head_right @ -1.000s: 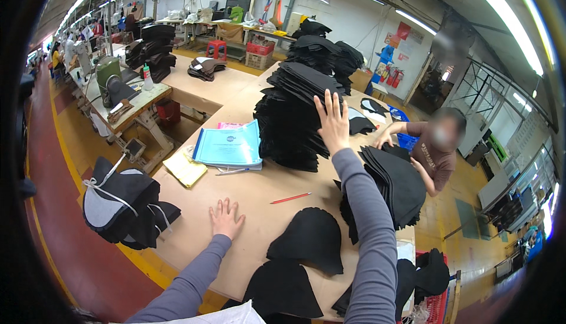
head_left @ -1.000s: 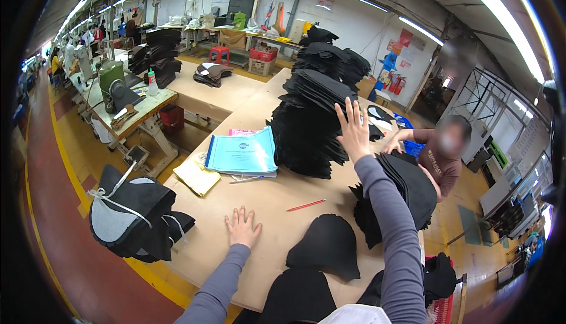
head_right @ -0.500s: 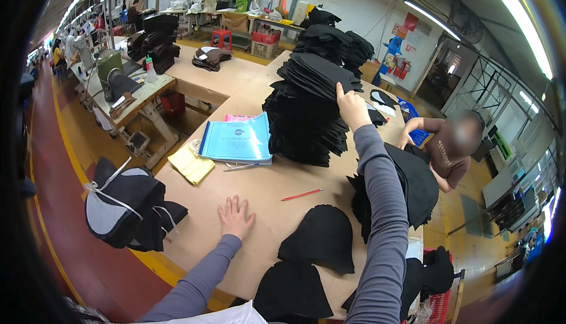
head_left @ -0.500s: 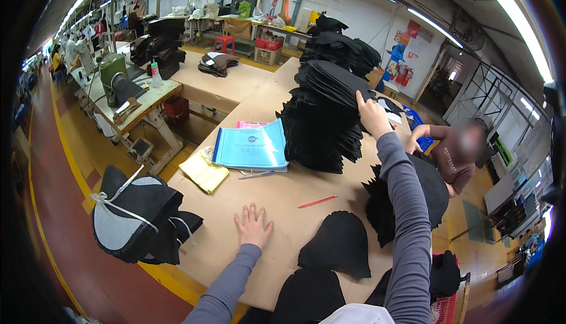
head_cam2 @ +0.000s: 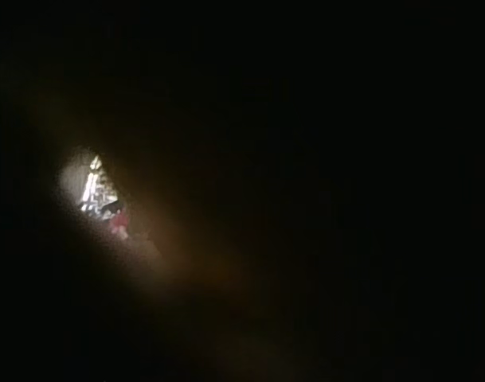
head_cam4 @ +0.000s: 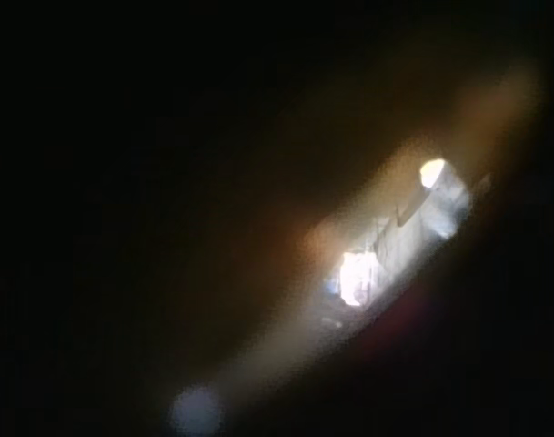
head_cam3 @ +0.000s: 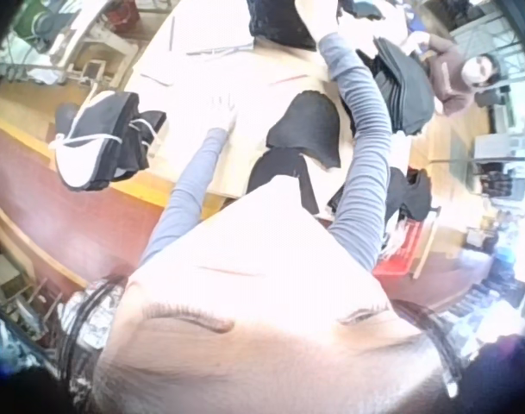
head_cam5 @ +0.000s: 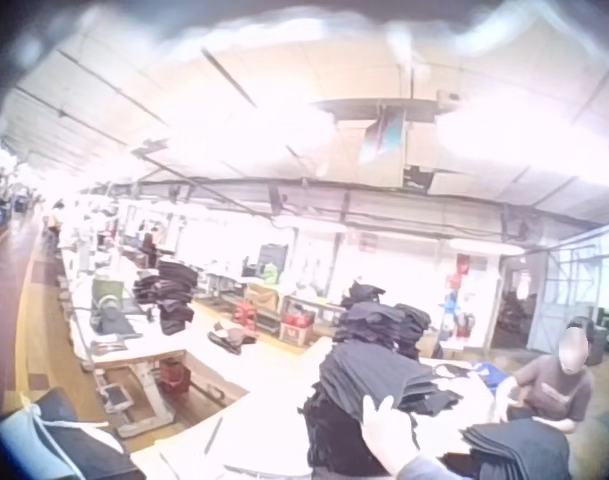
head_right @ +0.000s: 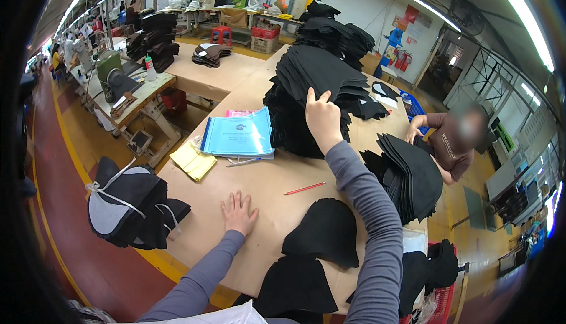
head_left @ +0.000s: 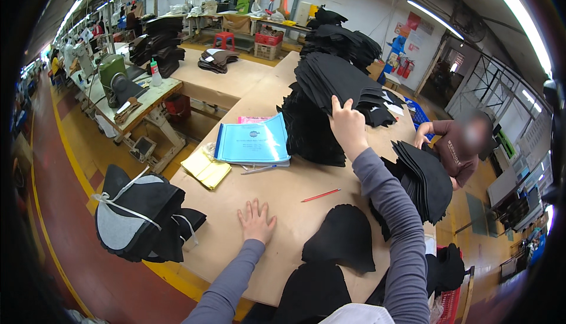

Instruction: The person gathers black fabric pieces from a table, aligns them into neat stacks, and ties each stack with a white string. The person then places the tied bundles into a red basket. A coworker across the table also handles similar fabric pieces.

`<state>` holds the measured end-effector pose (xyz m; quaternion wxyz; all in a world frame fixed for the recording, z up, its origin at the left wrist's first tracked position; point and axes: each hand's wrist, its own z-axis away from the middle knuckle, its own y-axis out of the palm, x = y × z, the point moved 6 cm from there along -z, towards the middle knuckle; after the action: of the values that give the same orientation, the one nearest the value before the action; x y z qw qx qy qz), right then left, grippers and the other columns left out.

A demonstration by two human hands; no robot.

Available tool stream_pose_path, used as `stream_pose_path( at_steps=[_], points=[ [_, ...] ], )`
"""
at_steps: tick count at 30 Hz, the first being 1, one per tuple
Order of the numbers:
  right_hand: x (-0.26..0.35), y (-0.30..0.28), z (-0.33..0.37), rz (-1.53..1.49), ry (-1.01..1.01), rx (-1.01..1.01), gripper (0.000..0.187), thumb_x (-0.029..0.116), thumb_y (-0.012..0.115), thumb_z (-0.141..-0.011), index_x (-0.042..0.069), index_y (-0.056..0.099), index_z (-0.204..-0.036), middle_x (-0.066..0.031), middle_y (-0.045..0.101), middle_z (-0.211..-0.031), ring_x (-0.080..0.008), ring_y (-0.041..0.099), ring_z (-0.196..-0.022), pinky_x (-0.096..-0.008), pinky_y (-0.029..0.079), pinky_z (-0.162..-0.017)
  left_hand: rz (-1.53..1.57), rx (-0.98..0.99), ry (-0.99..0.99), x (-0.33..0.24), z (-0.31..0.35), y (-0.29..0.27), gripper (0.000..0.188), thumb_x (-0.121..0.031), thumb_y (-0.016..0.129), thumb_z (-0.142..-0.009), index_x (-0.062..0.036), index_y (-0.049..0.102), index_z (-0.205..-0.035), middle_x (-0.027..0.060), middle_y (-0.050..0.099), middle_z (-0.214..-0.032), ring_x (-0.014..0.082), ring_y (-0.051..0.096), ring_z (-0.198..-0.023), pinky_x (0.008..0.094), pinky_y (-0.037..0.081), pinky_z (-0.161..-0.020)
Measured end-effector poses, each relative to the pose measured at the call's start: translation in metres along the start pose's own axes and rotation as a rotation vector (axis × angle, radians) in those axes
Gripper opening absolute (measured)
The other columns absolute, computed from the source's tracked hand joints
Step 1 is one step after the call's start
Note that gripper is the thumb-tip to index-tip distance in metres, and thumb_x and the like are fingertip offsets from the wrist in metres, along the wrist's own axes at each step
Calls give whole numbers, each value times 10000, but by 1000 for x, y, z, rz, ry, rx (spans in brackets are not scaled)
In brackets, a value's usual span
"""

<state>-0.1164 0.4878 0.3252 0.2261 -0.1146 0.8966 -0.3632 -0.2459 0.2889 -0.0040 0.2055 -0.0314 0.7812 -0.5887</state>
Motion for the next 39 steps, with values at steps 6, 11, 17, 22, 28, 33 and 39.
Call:
stream_pose_path(
  at_steps=[6,11,17,22,28,33,39],
  points=[
    [-74,8,14,-832,518,-315,540,485,638,-897,21,628,-1173,-172,647,-1016,-311,623,-937,-375,487,-858,10,22,-18,-4,-2,-4,589,-502,484,-931,-202,453,-1437,103,305,-1551,298,227,-1457,610,112,-1157],
    [-95,57,-6,-1265,826,183,605,569,648,-868,3,599,-1074,-50,561,-801,-117,562,-632,-265,489,-575,-3,24,-16,0,-1,0,595,-516,473,-931,-212,447,-1442,96,311,-1550,293,222,-1460,606,106,-1159],
    [-102,62,-42,-1021,902,124,785,532,759,-767,-33,436,-1207,-160,619,-868,-220,633,-613,-320,551,-537,-2,20,-24,0,-1,-3,597,-523,465,-932,-216,446,-1444,93,312,-1551,293,218,-1461,608,105,-1159],
    [-104,87,-55,-1471,1073,56,605,135,839,-703,53,481,-1184,-29,555,-784,-147,483,-537,-233,348,-475,0,29,-10,-5,-2,-4,595,-521,463,-934,-219,442,-1446,92,310,-1552,293,214,-1463,612,103,-1157],
    [-81,76,-28,-1860,1060,2,527,133,781,-760,96,444,-1164,-15,518,-771,-110,476,-515,-259,408,-478,-23,15,-12,0,-2,-2,600,-521,468,-933,-214,438,-1448,94,311,-1550,293,214,-1464,614,105,-1155],
    [-52,70,34,-1953,1007,69,473,190,703,-875,86,398,-1222,-96,608,-939,-183,640,-772,-318,540,-684,-10,37,-20,-2,-1,-6,594,-518,475,-935,-209,447,-1441,95,313,-1549,298,221,-1460,612,109,-1156],
    [-53,74,45,-2344,897,198,250,209,584,-963,1,584,-1103,-161,656,-1119,-247,662,-1034,-369,558,-932,-31,-12,-1,-3,0,-3,595,-523,485,-927,-205,457,-1430,95,308,-1550,296,228,-1456,612,109,-1155]
  ],
)
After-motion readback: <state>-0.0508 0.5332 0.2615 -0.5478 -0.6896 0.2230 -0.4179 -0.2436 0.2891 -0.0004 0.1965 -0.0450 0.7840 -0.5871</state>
